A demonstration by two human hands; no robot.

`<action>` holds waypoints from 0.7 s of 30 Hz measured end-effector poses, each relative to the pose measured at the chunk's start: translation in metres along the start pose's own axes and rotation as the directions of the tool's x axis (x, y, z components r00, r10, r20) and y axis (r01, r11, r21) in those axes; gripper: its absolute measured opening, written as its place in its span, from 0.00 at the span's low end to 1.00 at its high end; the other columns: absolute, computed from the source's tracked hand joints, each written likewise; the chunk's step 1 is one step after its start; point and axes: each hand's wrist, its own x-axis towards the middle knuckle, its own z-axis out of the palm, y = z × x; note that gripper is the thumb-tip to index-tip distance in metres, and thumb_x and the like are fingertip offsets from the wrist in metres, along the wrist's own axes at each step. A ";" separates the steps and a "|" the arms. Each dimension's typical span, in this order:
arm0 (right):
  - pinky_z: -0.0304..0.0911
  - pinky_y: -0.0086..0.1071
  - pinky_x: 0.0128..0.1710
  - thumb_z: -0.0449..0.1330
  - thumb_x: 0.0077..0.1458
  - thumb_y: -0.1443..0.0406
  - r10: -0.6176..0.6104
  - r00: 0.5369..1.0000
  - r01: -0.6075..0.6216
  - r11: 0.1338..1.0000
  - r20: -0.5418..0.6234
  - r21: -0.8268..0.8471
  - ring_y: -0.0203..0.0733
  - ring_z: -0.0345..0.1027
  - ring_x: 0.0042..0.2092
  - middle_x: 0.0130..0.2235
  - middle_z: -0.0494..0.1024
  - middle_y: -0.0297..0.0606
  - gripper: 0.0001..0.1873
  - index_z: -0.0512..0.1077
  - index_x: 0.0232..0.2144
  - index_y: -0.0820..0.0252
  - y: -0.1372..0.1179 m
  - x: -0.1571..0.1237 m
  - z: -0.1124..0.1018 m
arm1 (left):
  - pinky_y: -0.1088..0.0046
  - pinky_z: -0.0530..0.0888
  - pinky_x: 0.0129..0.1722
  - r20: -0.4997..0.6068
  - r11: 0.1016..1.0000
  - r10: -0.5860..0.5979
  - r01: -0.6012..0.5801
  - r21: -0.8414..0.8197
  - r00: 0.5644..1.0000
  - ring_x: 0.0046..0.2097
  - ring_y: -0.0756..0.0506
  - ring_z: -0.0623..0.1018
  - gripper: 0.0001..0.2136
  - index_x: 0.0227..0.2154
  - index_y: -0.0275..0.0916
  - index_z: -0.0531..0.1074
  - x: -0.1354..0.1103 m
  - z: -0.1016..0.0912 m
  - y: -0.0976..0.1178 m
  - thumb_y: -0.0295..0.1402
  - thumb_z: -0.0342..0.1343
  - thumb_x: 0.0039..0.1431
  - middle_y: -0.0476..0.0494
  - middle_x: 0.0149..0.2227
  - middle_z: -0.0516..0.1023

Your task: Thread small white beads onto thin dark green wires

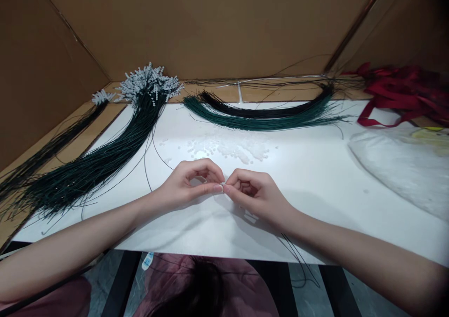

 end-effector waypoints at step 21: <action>0.47 0.26 0.22 0.58 0.58 0.63 0.002 1.000 -0.002 1.000 0.005 0.002 0.28 0.52 0.24 0.23 0.61 0.28 0.10 0.68 0.27 0.63 -0.001 0.001 -0.001 | 0.76 0.74 0.38 -0.003 1.000 -0.005 0.005 0.028 1.000 0.36 0.50 0.77 0.05 0.34 0.36 0.74 0.001 0.001 0.000 0.31 0.62 0.57 0.46 0.33 0.78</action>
